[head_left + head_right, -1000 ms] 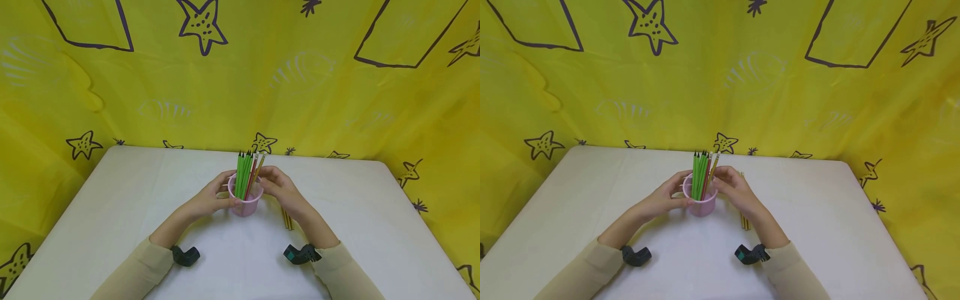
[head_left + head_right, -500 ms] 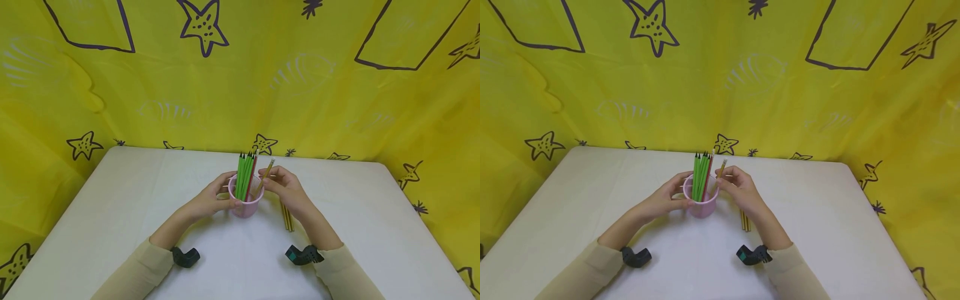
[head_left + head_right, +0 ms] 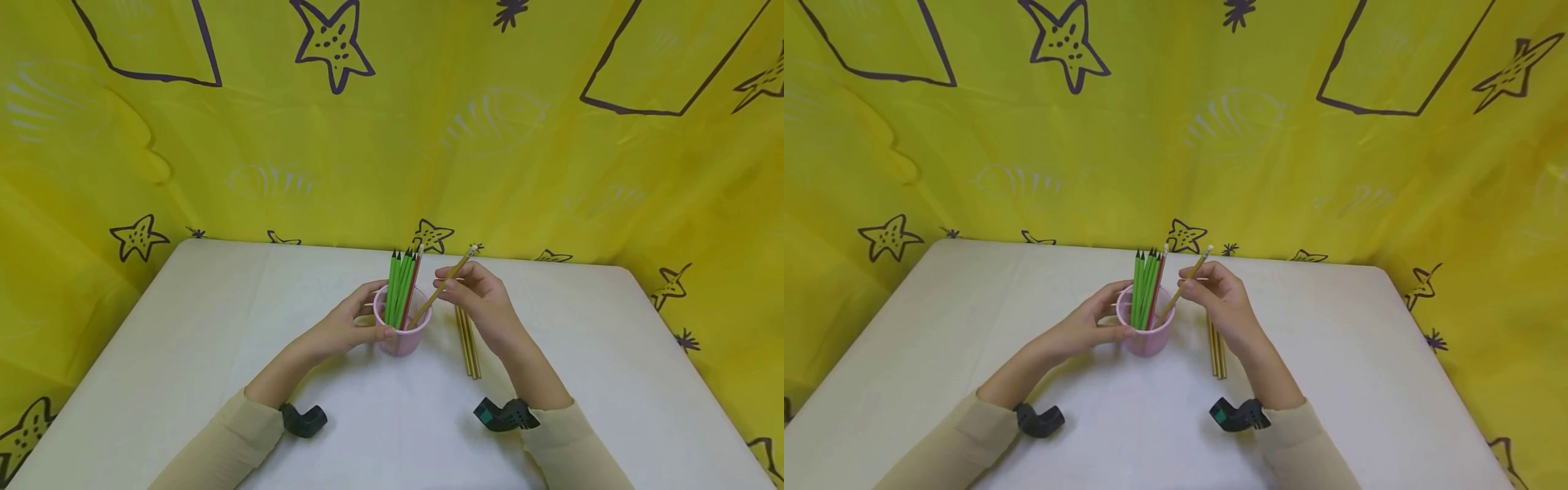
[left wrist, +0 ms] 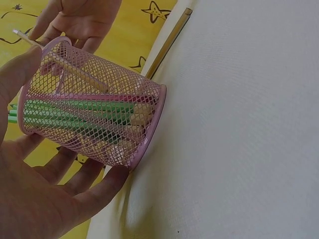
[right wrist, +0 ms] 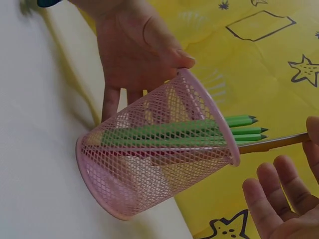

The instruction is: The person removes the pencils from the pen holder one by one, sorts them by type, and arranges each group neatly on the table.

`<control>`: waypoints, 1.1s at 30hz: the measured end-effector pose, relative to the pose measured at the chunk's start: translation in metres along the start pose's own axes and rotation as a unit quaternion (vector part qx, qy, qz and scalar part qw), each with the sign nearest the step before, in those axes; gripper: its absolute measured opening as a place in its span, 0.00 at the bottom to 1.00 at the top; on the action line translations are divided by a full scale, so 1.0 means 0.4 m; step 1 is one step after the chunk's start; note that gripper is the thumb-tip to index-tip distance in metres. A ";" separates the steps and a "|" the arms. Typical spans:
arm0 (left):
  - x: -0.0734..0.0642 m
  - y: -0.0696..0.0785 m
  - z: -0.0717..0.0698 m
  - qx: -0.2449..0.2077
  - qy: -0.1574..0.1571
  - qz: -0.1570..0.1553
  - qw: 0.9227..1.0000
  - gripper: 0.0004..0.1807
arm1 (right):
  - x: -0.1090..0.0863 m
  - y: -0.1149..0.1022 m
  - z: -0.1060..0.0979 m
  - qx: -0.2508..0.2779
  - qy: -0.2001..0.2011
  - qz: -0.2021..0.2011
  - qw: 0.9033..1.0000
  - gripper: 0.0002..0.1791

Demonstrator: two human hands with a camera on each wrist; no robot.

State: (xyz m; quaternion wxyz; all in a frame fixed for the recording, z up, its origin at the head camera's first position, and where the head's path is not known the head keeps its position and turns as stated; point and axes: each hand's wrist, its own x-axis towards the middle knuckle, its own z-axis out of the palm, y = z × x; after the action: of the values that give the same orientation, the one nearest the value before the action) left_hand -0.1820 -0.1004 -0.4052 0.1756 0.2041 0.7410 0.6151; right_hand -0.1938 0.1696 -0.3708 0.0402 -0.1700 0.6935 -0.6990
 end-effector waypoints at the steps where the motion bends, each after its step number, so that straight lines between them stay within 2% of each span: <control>1: 0.000 0.000 0.000 0.000 0.000 0.001 1.000 0.44 | 0.000 -0.002 -0.002 0.006 0.001 -0.003 1.000 0.05; 13: 0.001 0.000 0.004 -0.010 -0.004 0.002 1.000 0.43 | -0.006 -0.031 -0.023 0.093 0.003 -0.047 0.995 0.06; 20: 0.001 0.000 0.002 -0.007 -0.003 0.000 1.000 0.43 | -0.007 -0.050 -0.039 0.148 0.005 -0.072 0.986 0.08; 33: 0.000 0.003 0.001 -0.005 -0.001 -0.007 1.000 0.43 | -0.008 -0.070 -0.064 0.190 0.004 -0.089 0.978 0.11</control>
State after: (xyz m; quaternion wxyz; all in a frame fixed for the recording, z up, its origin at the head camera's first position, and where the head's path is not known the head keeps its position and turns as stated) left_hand -0.1815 -0.0999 -0.4040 0.1816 0.1983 0.7391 0.6176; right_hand -0.1933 0.1961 -0.3432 0.0062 -0.2175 0.5299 -0.8197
